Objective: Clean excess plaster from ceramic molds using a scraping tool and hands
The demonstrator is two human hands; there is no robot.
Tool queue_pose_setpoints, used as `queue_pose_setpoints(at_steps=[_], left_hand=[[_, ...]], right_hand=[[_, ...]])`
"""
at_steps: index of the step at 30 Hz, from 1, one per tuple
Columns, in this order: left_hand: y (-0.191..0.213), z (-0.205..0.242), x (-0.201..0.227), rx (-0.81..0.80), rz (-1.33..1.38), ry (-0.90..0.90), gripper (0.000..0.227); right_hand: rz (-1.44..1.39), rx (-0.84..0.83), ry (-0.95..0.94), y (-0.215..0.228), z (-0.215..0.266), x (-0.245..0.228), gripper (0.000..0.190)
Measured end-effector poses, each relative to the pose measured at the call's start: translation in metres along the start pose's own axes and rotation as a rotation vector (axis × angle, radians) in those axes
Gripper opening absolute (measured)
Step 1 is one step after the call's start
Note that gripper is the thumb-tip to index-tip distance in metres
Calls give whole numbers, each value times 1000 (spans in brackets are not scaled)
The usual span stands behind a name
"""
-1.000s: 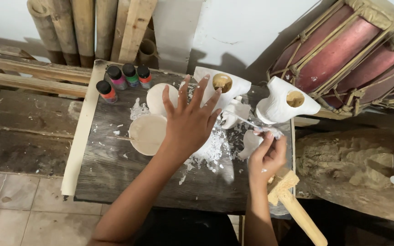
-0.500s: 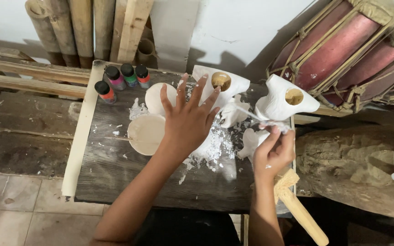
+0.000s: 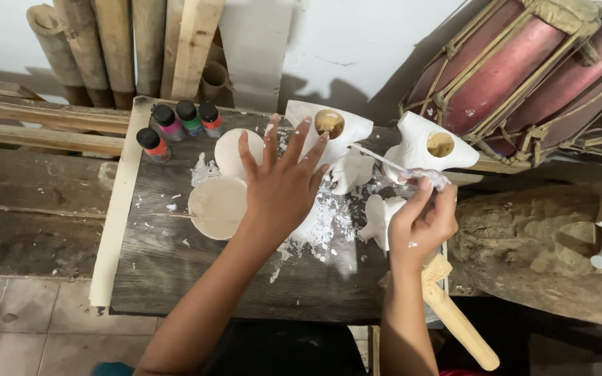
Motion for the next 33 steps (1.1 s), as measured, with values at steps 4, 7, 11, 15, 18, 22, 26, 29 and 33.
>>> queue_pose_setpoints(at_steps=[4,7,11,15,18,22,26,29,33], left_hand=[[1,0,-1,19,-11,-1,40],[2,-1,1,34,-25,-6,40],[3,-2,2,5,-19,0,40],[2,0,1,-4,-44,2,40],[6,-1,2,-25,-42,8,40],[6,-1,3,-96,-37,24,42],[5,-2,2,-110,-53,19,43],[4,-1,1,-116,-76,12,44],[4,0,1,-81,-111,4,45]], right_hand=[[20,-54,-12,-5,11,-5,18],[38,-104,-43,-15,15,-5,18],[13,-33,8,-14,8,0,19],[-30,46,32,-1,-3,2,17],[-7,21,43,2,4,9,17],[37,-52,35,-10,15,-4,21],[5,-92,8,-11,2,-16,21],[9,-45,58,-11,-17,-17,22],[-33,-6,81,-4,-27,-8,22]])
Point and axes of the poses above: each hand's wrist, its own z-axis away from the middle knuckle, its own y-axis out of the back of the hand, x = y × z, the point moved 1 cm from there along -z, towards the middle knuckle, and after that the axes turned 13 degrees about y, right-handed, at the moved point
